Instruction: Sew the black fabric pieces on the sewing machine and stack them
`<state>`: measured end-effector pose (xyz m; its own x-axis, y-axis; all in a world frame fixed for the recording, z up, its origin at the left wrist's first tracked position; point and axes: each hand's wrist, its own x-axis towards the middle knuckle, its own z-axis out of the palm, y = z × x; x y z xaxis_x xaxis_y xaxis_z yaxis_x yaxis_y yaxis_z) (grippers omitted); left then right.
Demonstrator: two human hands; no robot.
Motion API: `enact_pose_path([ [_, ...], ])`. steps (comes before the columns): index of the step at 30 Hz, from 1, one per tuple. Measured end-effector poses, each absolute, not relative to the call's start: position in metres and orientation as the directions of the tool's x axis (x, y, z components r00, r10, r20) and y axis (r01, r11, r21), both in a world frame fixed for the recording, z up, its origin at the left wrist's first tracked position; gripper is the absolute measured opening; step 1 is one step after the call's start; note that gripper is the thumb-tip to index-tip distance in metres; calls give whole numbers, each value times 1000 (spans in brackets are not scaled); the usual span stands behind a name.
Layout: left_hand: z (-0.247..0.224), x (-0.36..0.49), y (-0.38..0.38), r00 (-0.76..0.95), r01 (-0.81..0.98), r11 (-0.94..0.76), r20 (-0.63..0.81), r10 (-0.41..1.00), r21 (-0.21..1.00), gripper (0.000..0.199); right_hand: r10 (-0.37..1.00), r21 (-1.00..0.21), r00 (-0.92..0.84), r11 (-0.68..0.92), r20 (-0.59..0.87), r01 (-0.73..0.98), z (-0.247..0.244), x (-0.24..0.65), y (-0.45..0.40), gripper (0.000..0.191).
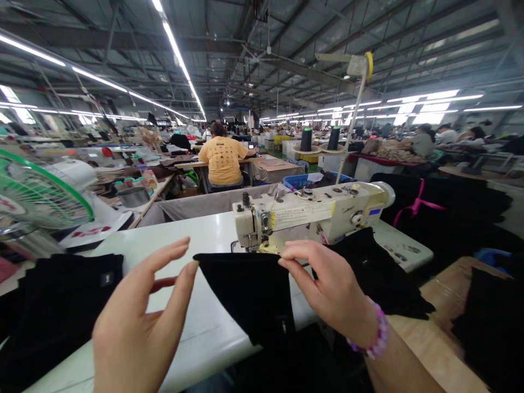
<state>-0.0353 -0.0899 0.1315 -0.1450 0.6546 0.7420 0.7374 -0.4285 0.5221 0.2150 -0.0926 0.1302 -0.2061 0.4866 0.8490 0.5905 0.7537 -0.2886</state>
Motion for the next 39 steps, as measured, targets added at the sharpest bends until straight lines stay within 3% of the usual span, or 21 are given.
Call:
enact_pose_path([
  [2, 143, -27, -92, 68, 773, -521, 770, 634, 361, 41, 449, -201, -310, 782, 838, 589, 131, 212, -90, 9],
  [4, 150, -16, -90, 363, 682, -693, 714, 598, 234, 34, 412, -145, -393, 819, 822, 556, 132, 207, -87, 9],
  [7, 155, -2, -79, 580, 530, -813, 597, 554, 240, 24, 400, -153, -426, 849, 812, 506, 131, 201, -84, 10],
  [9, 156, 3, -71, 571, 514, -803, 578, 583, 303, 22, 453, -249, -348, 832, 821, 495, 128, 198, -84, 8],
  [11, 158, 5, -67, 522, 521, -774, 584, 622, 360, 18, 595, -464, -227, 769, 771, 439, 125, 197, -85, 7],
  [14, 167, 3, -72, 416, 563, -705, 589, 693, 431, 16, 843, -813, -229, 533, 486, 236, 117, 194, -93, 25],
  [16, 177, -2, -76, 353, 597, -656, 584, 731, 461, 19, 909, -926, -290, 350, 298, 144, 108, 190, -101, 27],
  [19, 186, -9, -70, 278, 642, -598, 581, 765, 480, 25, 930, -997, -360, 51, 66, -52, 89, 182, -115, 41],
  [21, 179, -12, -52, 285, 685, -554, 524, 802, 474, 26, 887, -969, -459, -158, -55, -189, 72, 175, -122, 47],
  [23, 157, -13, -25, 356, 726, -501, 366, 860, 472, 25, 864, -965, -491, -212, -110, -157, 53, 169, -125, 51],
  [25, 122, -11, 3, 436, 744, -443, 140, 889, 500, 22, 907, -989, -405, -67, -117, 136, 33, 164, -122, 50],
  [26, 102, -10, 15, 441, 751, -426, 98, 892, 505, 19, 938, -935, -335, 38, -89, 353, 24, 162, -120, 48],
  [28, 63, -6, 33, 435, 761, -404, 63, 898, 507, 16, 975, -684, -223, 173, 16, 709, 9, 161, -111, 37],
  [30, 32, -2, 44, 412, 773, -385, 63, 909, 503, 14, 972, -481, -185, 234, 147, 845, -1, 163, -101, 21],
  [34, 2, 3, 53, 357, 792, -361, 105, 928, 493, 14, 882, -431, -317, 451, 349, 781, -14, 170, -78, 50],
  [39, -2, 5, 58, 331, 796, -350, 129, 935, 494, 13, 864, -440, -364, 492, 347, 751, -27, 175, -59, 31],
])
